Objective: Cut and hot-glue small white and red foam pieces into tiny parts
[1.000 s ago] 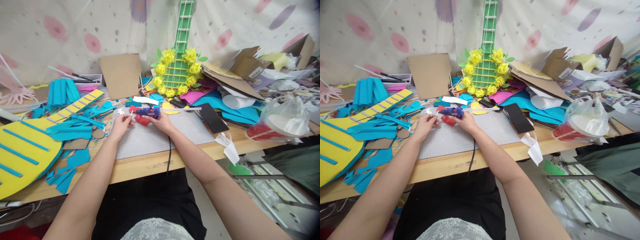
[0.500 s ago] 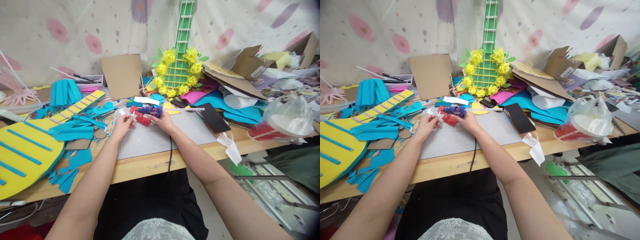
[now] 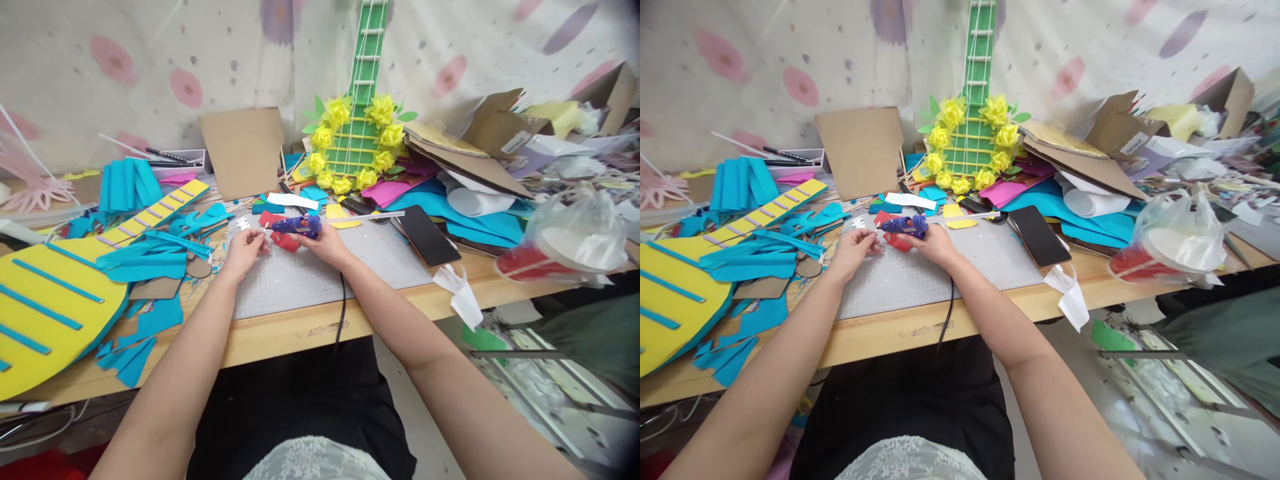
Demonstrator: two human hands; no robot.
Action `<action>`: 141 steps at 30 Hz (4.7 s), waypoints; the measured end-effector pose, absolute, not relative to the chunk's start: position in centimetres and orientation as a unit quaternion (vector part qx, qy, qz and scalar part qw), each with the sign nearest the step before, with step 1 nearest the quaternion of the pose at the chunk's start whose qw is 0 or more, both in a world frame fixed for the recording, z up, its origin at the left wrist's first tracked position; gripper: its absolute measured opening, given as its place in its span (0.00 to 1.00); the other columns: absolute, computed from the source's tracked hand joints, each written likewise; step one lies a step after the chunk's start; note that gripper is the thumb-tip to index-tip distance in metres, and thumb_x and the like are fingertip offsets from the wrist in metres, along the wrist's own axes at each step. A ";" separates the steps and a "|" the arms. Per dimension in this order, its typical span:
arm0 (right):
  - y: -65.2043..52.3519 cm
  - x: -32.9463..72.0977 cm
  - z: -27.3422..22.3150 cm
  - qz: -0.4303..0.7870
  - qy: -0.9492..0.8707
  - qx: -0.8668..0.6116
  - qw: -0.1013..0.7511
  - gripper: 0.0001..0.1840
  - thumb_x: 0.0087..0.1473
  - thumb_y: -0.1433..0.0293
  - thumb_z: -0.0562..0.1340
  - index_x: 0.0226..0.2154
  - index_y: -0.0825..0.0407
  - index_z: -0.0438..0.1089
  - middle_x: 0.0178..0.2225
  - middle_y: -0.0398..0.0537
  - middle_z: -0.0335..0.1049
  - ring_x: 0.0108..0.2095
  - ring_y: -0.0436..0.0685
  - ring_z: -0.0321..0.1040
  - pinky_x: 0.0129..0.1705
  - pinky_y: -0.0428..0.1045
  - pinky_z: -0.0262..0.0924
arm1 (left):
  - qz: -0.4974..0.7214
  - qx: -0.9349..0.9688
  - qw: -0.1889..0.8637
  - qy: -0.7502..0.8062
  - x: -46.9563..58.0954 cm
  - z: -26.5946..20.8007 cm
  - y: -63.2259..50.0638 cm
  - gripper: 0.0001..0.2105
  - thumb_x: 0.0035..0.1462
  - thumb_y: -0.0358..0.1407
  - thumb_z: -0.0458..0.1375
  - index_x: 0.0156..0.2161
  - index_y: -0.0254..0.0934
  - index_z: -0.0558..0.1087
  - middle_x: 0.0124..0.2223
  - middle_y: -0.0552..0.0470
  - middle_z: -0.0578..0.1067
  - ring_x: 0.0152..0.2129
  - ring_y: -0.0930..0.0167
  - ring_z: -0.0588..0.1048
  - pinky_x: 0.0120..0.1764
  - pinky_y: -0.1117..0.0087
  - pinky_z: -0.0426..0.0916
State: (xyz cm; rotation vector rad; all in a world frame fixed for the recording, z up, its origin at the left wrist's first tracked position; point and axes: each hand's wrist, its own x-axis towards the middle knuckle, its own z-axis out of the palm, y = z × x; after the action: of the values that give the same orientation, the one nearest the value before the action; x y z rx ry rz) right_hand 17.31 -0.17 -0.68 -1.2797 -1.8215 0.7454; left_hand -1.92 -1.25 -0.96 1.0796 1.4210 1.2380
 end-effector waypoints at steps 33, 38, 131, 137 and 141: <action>-0.1 20.1 1.2 0.449 -0.656 -0.490 0.358 0.23 0.43 0.50 0.63 0.20 0.55 0.68 0.14 0.40 0.60 0.14 0.44 0.52 0.16 0.43 0.48 | 0.503 0.532 0.452 0.510 -2.7 -1.8 -1.3 0.09 0.45 0.37 0.60 0.31 0.36 0.69 0.28 0.55 0.71 0.21 0.77 0.68 0.28 0.73 0.67; 0.1 20.2 1.1 0.427 -0.657 -0.509 0.355 0.24 0.42 0.49 0.63 0.21 0.55 0.69 0.17 0.43 0.65 0.15 0.45 0.53 0.17 0.44 0.49 | 0.506 0.536 0.454 0.501 -2.6 -1.7 -1.4 0.07 0.45 0.36 0.59 0.31 0.36 0.69 0.27 0.56 0.70 0.21 0.77 0.67 0.28 0.73 0.67; 2.9 14.6 -1.4 0.442 -0.607 -0.454 0.480 0.09 0.46 0.63 0.58 0.27 0.52 0.64 0.25 0.41 0.66 0.26 0.49 0.60 0.31 0.46 0.54 | 0.483 0.484 0.547 0.483 -1.2 -0.1 -2.4 0.06 0.52 0.34 0.55 0.29 0.33 0.71 0.19 0.59 0.56 0.13 0.81 0.53 0.16 0.79 0.46; 1.8 14.7 -0.3 0.480 -0.634 -0.396 0.460 0.14 0.46 0.57 0.59 0.26 0.51 0.62 0.25 0.40 0.63 0.26 0.48 0.58 0.28 0.45 0.54 | 0.465 0.436 0.636 0.435 -1.2 0.3 -2.6 0.07 0.52 0.35 0.56 0.27 0.32 0.67 0.20 0.59 0.55 0.14 0.82 0.51 0.15 0.81 0.45; 1.4 14.6 -0.2 0.472 -0.644 -0.400 0.451 0.17 0.46 0.54 0.60 0.26 0.51 0.62 0.25 0.40 0.62 0.27 0.48 0.59 0.26 0.44 0.53 | 0.455 0.413 0.672 0.414 -1.2 0.5 -2.8 0.09 0.52 0.35 0.58 0.26 0.33 0.65 0.20 0.60 0.54 0.14 0.82 0.51 0.14 0.81 0.45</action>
State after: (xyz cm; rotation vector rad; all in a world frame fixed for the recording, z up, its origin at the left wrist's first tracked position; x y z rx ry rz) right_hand 14.63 1.45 -0.22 -0.9876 -1.5914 1.1670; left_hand -1.16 -2.79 0.46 0.9292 0.9318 1.0247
